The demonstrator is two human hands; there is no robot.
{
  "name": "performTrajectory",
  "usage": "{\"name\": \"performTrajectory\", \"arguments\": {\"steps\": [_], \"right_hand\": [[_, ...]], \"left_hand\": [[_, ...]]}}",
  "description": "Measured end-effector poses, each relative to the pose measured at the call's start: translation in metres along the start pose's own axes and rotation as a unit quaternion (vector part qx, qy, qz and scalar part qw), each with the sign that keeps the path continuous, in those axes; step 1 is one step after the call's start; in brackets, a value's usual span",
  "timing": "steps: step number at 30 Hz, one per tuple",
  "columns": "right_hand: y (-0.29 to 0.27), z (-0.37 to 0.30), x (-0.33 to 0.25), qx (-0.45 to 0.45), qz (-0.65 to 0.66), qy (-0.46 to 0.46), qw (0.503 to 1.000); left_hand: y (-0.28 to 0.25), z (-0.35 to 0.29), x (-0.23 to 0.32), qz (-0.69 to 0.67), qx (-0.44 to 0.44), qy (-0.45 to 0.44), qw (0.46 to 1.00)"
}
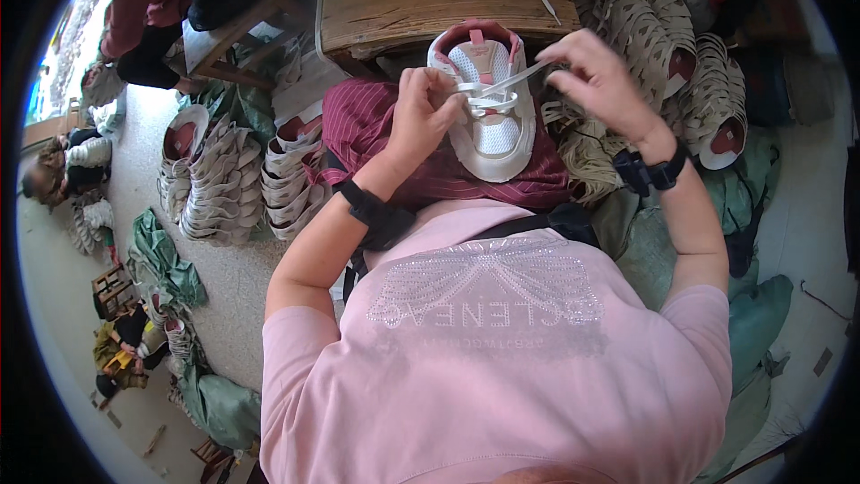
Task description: Lacing a white and pink sneaker in a workshop environment.
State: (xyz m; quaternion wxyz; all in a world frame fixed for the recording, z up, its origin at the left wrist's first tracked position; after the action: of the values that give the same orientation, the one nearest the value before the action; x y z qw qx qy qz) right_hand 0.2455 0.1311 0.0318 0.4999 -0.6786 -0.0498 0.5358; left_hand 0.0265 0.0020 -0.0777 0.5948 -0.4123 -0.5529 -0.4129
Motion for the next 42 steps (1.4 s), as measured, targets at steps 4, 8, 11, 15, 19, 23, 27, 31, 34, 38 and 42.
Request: {"name": "performTrajectory", "arguments": {"steps": [4, 8, 11, 15, 19, 23, 27, 31, 34, 38, 42], "right_hand": [[0.039, 0.004, -0.018, -0.04, -0.004, -0.082, 0.996], [0.044, 0.02, -0.024, 0.008, -0.076, -0.179, 0.981], [0.05, 0.028, -0.016, -0.008, -0.132, -0.198, 0.971], [0.05, 0.029, -0.017, -0.013, -0.172, -0.2, 0.965], [0.041, 0.035, -0.017, -0.017, -0.135, -0.13, 0.982], [0.052, 0.039, -0.02, -0.046, -0.167, -0.193, 0.966], [0.056, 0.037, -0.032, -0.018, -0.18, -0.22, 0.959], [0.052, 0.029, -0.03, -0.06, -0.136, -0.16, 0.976], [0.032, 0.023, -0.005, -0.095, 0.026, 0.017, 0.995], [0.018, -0.005, 0.076, -0.122, 0.052, 0.033, 0.991], [0.027, -0.058, 0.149, -0.126, 0.175, 0.205, 0.955]], "left_hand": [[-0.006, 0.005, 0.017, 0.177, -0.026, 0.071, 0.981], [-0.004, 0.002, 0.028, -0.084, -0.035, -0.124, 0.988], [-0.004, 0.002, 0.028, -0.228, -0.015, -0.213, 0.95], [-0.04, 0.01, 0.0, -0.452, 0.015, -0.225, 0.863], [-0.054, 0.013, 0.009, -0.321, 0.047, -0.207, 0.923], [-0.049, 0.013, 0.021, -0.143, -0.045, -0.184, 0.971], [-0.054, 0.008, 0.024, 0.039, -0.092, -0.145, 0.984], [-0.073, 0.001, 0.04, 0.183, -0.093, 0.032, 0.978], [-0.105, -0.006, 0.047, 0.258, -0.097, 0.084, 0.958], [-0.176, -0.013, 0.024, 0.335, -0.074, 0.011, 0.939], [-0.273, -0.048, -0.025, 0.409, 0.005, 0.012, 0.913]]}}
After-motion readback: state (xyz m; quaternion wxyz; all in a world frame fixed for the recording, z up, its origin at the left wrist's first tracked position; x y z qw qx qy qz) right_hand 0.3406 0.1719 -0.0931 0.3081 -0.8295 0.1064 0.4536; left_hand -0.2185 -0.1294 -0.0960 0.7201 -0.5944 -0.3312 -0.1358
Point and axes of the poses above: each hand's wrist, its own z-axis towards the middle knuckle, its own y-axis out of the palm, x = y × z, the point moved 3 cm from there along z, towards the middle knuckle, and after that the axes turned 3 degrees about -z, right-handed, at the moved point
